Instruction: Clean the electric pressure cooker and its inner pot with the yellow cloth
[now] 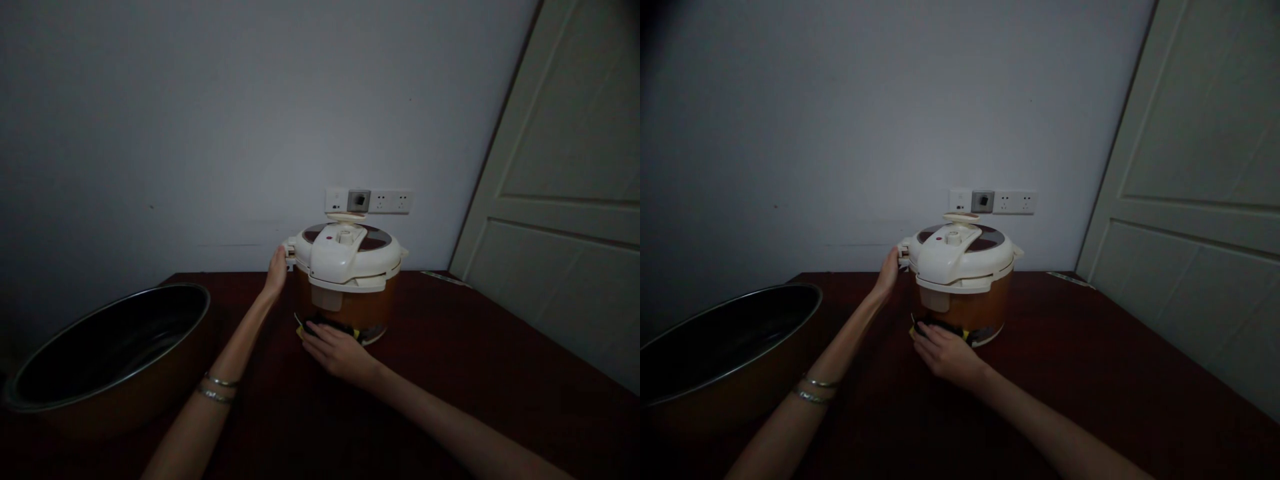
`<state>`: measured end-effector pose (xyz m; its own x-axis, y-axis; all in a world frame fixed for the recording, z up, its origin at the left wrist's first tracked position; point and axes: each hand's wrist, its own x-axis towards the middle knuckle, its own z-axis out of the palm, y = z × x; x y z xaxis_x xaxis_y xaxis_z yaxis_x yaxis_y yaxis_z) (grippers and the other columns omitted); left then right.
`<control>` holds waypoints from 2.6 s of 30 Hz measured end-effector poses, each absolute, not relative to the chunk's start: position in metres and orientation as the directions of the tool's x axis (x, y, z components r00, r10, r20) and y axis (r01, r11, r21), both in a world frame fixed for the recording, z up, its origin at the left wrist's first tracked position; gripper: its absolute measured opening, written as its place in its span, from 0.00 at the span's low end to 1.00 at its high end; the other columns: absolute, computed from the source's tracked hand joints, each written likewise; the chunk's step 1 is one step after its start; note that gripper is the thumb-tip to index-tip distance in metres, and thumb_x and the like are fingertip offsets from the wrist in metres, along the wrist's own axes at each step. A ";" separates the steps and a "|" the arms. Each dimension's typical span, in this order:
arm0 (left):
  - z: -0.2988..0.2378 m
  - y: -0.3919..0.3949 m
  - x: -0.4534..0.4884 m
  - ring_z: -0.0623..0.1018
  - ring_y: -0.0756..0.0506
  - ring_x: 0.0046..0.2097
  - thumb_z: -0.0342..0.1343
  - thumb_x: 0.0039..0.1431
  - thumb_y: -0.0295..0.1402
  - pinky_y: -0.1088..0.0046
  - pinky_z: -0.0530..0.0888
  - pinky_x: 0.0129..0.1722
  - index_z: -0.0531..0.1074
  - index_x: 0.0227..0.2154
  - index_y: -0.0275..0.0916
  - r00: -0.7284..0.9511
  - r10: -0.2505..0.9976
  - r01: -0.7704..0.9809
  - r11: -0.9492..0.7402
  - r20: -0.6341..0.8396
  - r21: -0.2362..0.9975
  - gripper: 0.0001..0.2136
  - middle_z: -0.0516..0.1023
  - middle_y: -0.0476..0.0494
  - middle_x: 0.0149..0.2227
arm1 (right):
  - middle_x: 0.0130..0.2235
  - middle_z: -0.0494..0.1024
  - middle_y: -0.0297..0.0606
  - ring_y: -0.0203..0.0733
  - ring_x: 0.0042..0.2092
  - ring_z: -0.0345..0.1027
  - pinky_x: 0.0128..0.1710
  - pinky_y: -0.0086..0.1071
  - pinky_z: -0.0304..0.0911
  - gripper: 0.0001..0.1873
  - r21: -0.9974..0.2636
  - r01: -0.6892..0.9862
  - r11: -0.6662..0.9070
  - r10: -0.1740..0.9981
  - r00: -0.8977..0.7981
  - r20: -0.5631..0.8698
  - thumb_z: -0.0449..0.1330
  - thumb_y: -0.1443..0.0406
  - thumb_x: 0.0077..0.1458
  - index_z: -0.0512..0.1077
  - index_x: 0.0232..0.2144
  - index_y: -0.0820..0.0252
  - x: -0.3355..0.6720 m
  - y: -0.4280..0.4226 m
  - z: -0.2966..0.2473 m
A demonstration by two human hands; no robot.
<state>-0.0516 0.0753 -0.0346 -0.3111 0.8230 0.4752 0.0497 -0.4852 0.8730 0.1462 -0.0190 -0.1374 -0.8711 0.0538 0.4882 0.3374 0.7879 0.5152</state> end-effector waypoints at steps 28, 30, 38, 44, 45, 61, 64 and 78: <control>-0.034 0.070 -0.055 0.70 0.40 0.53 0.46 0.56 0.53 0.59 0.65 0.52 0.71 0.45 0.38 -0.208 0.814 0.107 -0.532 0.542 0.840 0.25 0.73 0.37 0.50 | 0.46 0.77 0.39 0.42 0.51 0.63 0.42 0.38 0.59 0.16 0.516 0.352 0.781 0.099 -0.885 0.454 0.48 0.69 0.62 0.72 0.46 0.59 0.196 -0.028 -0.144; -0.034 0.069 -0.056 0.70 0.39 0.54 0.45 0.57 0.53 0.59 0.65 0.53 0.71 0.45 0.37 -0.211 0.814 0.130 -0.525 0.541 0.841 0.25 0.72 0.36 0.51 | 0.47 0.76 0.40 0.42 0.48 0.64 0.39 0.36 0.59 0.16 0.502 0.381 0.777 0.148 -0.885 0.442 0.47 0.68 0.62 0.71 0.47 0.59 0.181 -0.031 -0.139; -0.034 0.068 -0.056 0.71 0.39 0.52 0.46 0.57 0.51 0.60 0.67 0.51 0.71 0.43 0.37 -0.216 0.825 0.096 -0.515 0.523 0.852 0.23 0.74 0.37 0.47 | 0.39 0.78 0.39 0.41 0.36 0.61 0.32 0.34 0.57 0.15 0.516 0.428 0.742 0.200 -0.876 0.438 0.49 0.71 0.58 0.73 0.43 0.63 0.214 -0.044 -0.137; -0.033 0.068 -0.056 0.70 0.39 0.54 0.46 0.58 0.50 0.59 0.65 0.53 0.72 0.44 0.37 -0.205 0.812 0.106 -0.536 0.546 0.837 0.23 0.74 0.36 0.48 | 0.39 0.77 0.43 0.43 0.38 0.61 0.34 0.36 0.58 0.14 0.526 0.405 0.748 0.214 -0.897 0.386 0.49 0.70 0.58 0.74 0.40 0.65 0.174 -0.040 -0.140; -0.033 0.068 -0.057 0.70 0.39 0.54 0.46 0.58 0.50 0.59 0.65 0.53 0.72 0.44 0.36 -0.207 0.817 0.109 -0.527 0.538 0.843 0.23 0.74 0.36 0.48 | 0.39 0.77 0.43 0.43 0.38 0.62 0.34 0.36 0.58 0.13 0.524 0.411 0.746 0.226 -0.896 0.381 0.50 0.70 0.58 0.74 0.40 0.65 0.168 -0.039 -0.140; -0.027 0.064 -0.063 0.69 0.40 0.54 0.48 0.57 0.48 0.61 0.66 0.51 0.71 0.46 0.36 -0.210 0.873 0.120 -0.423 0.439 0.898 0.23 0.73 0.38 0.51 | 0.45 0.77 0.41 0.47 0.50 0.64 0.54 0.45 0.57 0.15 0.607 0.372 0.702 0.052 -0.877 0.477 0.50 0.69 0.59 0.72 0.45 0.66 0.160 -0.031 -0.124; -0.026 0.062 -0.065 0.70 0.40 0.53 0.48 0.56 0.49 0.62 0.68 0.50 0.71 0.48 0.37 -0.213 0.890 0.114 -0.387 0.403 0.915 0.24 0.73 0.39 0.51 | 0.49 0.74 0.47 0.49 0.55 0.61 0.57 0.43 0.56 0.16 0.585 0.484 0.650 0.080 -0.810 0.581 0.51 0.69 0.58 0.71 0.46 0.71 0.113 -0.013 -0.108; -0.021 0.055 -0.063 0.72 0.41 0.52 0.48 0.57 0.46 0.64 0.66 0.51 0.73 0.44 0.36 -0.187 0.865 0.148 -0.443 0.465 0.884 0.21 0.76 0.39 0.47 | 0.47 0.73 0.63 0.57 0.52 0.66 0.61 0.51 0.45 0.18 0.540 0.633 0.555 0.348 -0.766 0.541 0.55 0.72 0.51 0.73 0.43 0.82 0.037 0.006 -0.125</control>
